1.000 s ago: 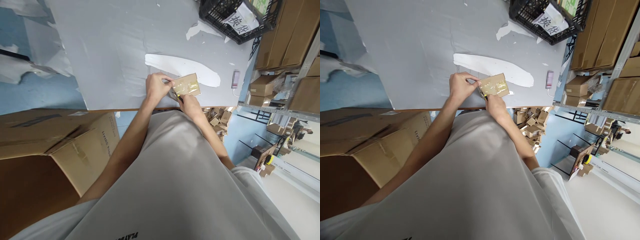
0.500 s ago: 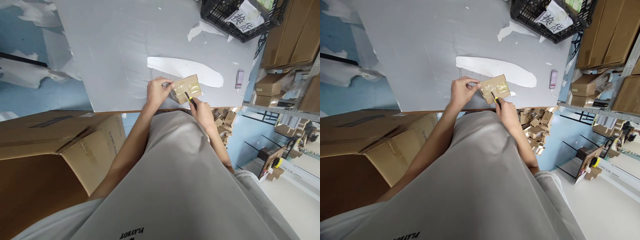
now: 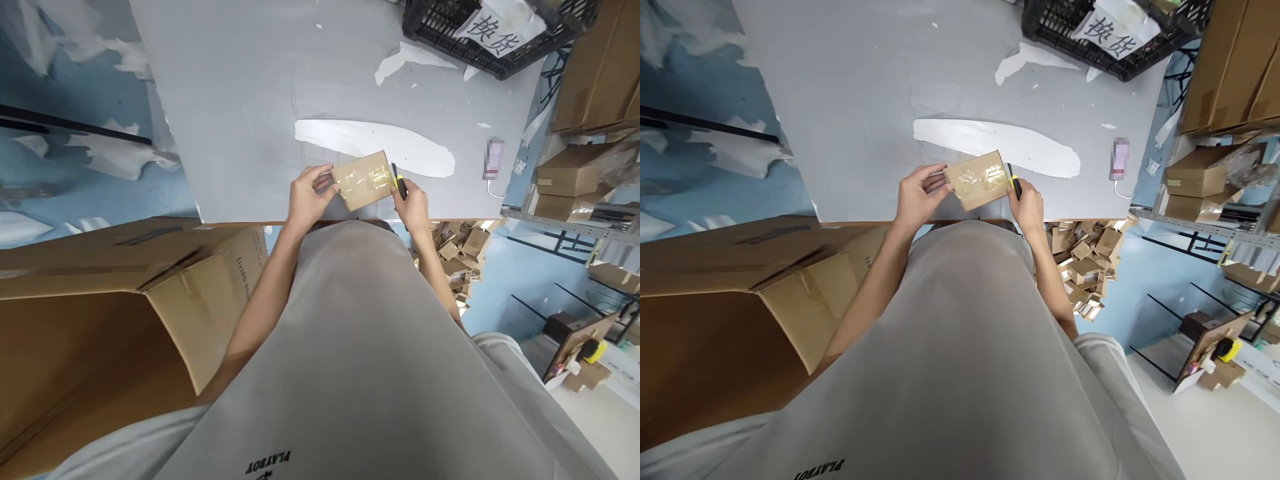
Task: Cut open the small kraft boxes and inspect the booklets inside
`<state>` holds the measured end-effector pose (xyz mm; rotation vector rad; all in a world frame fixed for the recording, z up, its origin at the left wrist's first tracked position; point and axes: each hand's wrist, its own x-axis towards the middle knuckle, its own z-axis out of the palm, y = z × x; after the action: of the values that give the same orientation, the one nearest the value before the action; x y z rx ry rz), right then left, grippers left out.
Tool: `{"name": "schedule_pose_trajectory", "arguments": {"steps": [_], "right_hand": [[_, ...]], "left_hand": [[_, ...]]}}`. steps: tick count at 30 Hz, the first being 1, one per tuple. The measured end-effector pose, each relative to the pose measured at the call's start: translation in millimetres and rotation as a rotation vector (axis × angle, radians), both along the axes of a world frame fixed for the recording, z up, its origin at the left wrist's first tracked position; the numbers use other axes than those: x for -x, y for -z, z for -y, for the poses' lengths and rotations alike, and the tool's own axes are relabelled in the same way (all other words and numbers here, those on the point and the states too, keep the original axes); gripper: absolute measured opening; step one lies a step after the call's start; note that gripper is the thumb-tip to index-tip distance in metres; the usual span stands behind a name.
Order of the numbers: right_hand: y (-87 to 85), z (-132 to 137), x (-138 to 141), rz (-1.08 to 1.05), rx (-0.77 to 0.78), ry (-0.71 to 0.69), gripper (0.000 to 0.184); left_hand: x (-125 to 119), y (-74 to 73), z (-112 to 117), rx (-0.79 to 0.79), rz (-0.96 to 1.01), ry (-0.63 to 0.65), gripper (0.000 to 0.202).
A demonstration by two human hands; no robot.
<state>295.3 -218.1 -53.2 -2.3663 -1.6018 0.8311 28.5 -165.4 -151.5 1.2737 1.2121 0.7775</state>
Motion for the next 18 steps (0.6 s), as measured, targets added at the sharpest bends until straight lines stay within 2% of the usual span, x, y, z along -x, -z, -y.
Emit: {"name": "schedule_pose_trajectory", "arguments": {"steps": [3,7,14,18], "right_hand": [[6.6,4,-4,-0.080,-0.009,0.035,0.036],[12.6,7,-9,-0.155,0.000,0.051,0.038],[18.5,6,-15,-0.209,0.031,0.033,0.037],[20.9,5,-15,-0.229,0.033,0.036,0.038]], "left_hand": [[3,3.9,-1,0.023,0.021,0.014,0.058],[5,2.7,-4,-0.026,-0.020,0.035,0.057],[5,2.0,1,-0.046,-0.048,0.106,0.079],[4,4.5,6,-0.051,-0.050,0.107,0.079]]}}
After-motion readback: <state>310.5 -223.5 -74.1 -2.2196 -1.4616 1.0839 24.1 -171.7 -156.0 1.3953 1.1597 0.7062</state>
